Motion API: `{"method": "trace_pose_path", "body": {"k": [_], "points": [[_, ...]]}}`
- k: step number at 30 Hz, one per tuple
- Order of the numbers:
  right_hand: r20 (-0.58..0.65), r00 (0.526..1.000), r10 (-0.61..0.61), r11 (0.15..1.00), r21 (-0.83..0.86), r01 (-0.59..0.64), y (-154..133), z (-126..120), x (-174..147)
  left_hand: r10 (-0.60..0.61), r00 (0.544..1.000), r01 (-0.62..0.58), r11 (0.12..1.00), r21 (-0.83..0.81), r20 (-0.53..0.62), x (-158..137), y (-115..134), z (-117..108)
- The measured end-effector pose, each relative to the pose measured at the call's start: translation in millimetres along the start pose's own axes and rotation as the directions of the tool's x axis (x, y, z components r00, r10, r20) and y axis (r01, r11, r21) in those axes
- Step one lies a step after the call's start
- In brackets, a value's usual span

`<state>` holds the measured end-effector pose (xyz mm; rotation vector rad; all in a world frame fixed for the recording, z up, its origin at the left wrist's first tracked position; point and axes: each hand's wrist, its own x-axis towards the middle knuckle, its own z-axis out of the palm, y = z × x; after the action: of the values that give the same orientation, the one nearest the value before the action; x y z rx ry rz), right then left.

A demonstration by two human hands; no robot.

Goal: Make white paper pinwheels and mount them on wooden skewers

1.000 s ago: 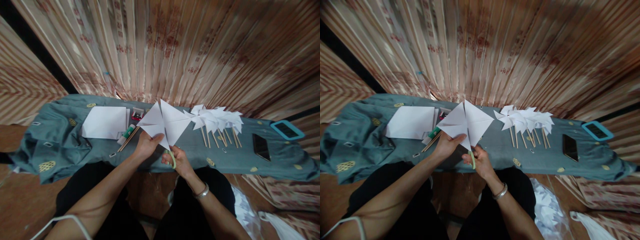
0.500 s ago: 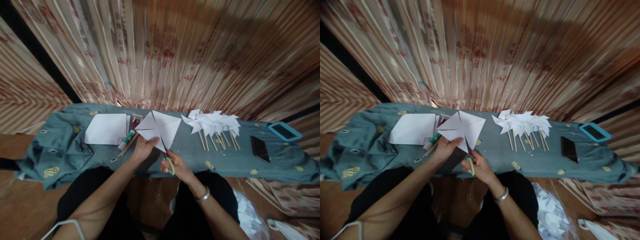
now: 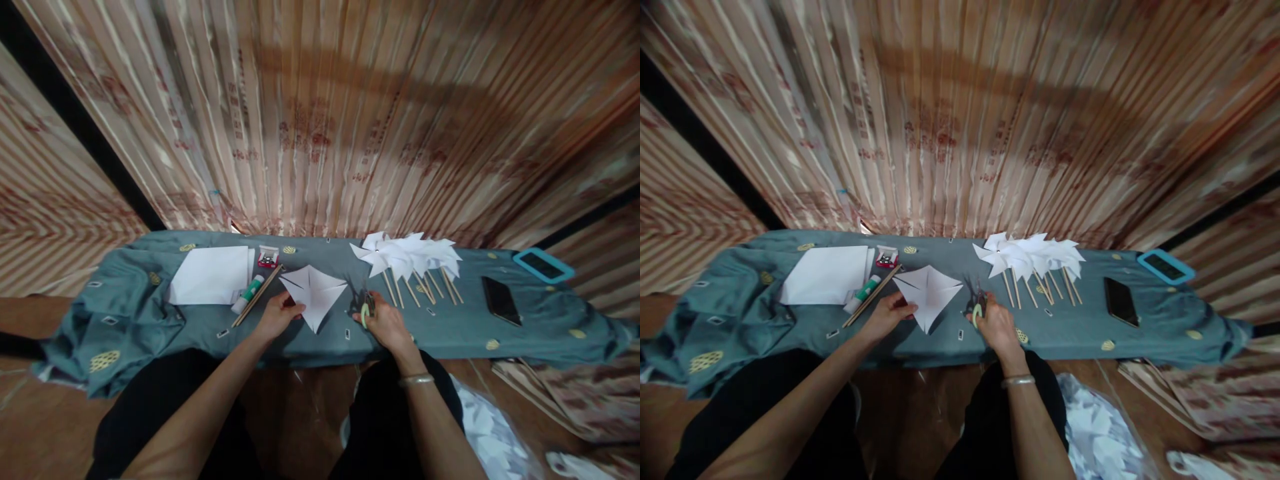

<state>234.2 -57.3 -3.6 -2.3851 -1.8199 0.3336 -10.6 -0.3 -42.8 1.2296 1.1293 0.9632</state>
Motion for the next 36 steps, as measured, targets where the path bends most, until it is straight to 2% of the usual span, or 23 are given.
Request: {"method": "trace_pose_path", "body": {"k": [2,4,5,6,7,9,10,12,15,18,22,27,30,33,35,36], "points": [[-0.003,1.0,0.006,0.999,-0.053,-0.007,-5,2,8,0.015,1.0,-0.015,1.0,0.016,-0.021,-5,0,-7],[-0.02,0.999,0.026,0.997,-0.07,-0.027,-7,4,14,0.099,0.99,-0.087,0.99,0.115,-0.103,-12,-1,-15],[-0.032,0.999,0.038,0.997,-0.071,-0.041,-7,5,17,0.198,0.967,-0.158,0.959,0.235,-0.162,-15,-2,-19],[-0.043,0.998,0.049,0.996,-0.075,-0.052,-7,6,19,0.322,0.933,-0.24,0.889,0.39,-0.16,-19,-3,-21],[-0.054,0.997,0.058,0.995,-0.078,-0.063,-7,7,21,0.434,0.893,-0.311,0.788,0.531,-0.12,-23,-4,-22],[-0.068,0.995,0.073,0.993,-0.088,-0.079,-6,8,22,0.539,0.841,-0.407,0.586,0.7,0.038,-30,-9,-18],[-0.073,0.994,0.078,0.992,-0.093,-0.085,-6,9,23,0.541,0.829,-0.452,0.495,0.742,0.143,-33,-12,-13],[-0.078,0.993,0.084,0.99,-0.105,-0.092,-4,9,23,0.462,0.814,-0.529,0.337,0.779,0.352,-36,-17,-2],[-0.09,0.993,0.083,0.988,-0.119,-0.093,0,10,23,0.346,0.82,-0.547,0.236,0.803,0.456,-33,-22,13],[-0.103,0.992,0.071,0.988,-0.129,-0.084,5,10,24,0.279,0.849,-0.51,0.215,0.833,0.448,-28,-24,18],[-0.126,0.991,0.043,0.99,-0.127,-0.059,13,15,26,0.257,0.867,-0.483,0.221,0.847,0.427,-26,-23,18],[-0.165,0.986,-0.016,0.995,-0.1,0.0,28,30,26,0.247,0.877,-0.472,0.286,0.834,0.412,-28,-18,17],[-0.283,0.956,-0.076,0.995,-0.078,0.057,32,36,24,0.216,0.89,-0.455,0.347,0.82,0.402,-29,-12,16],[-0.438,0.886,-0.153,0.986,-0.006,0.167,12,39,25,0.202,0.896,-0.444,0.399,0.803,0.395,-28,-3,12],[-0.43,0.856,-0.288,0.939,0.051,0.341,-17,42,30,0.222,0.9,-0.434,0.418,0.798,0.374,-25,4,6],[-0.382,0.845,-0.375,0.9,0.07,0.431,-34,45,34,0.24,0.904,-0.426,0.423,0.8,0.354,-24,7,3]]}}
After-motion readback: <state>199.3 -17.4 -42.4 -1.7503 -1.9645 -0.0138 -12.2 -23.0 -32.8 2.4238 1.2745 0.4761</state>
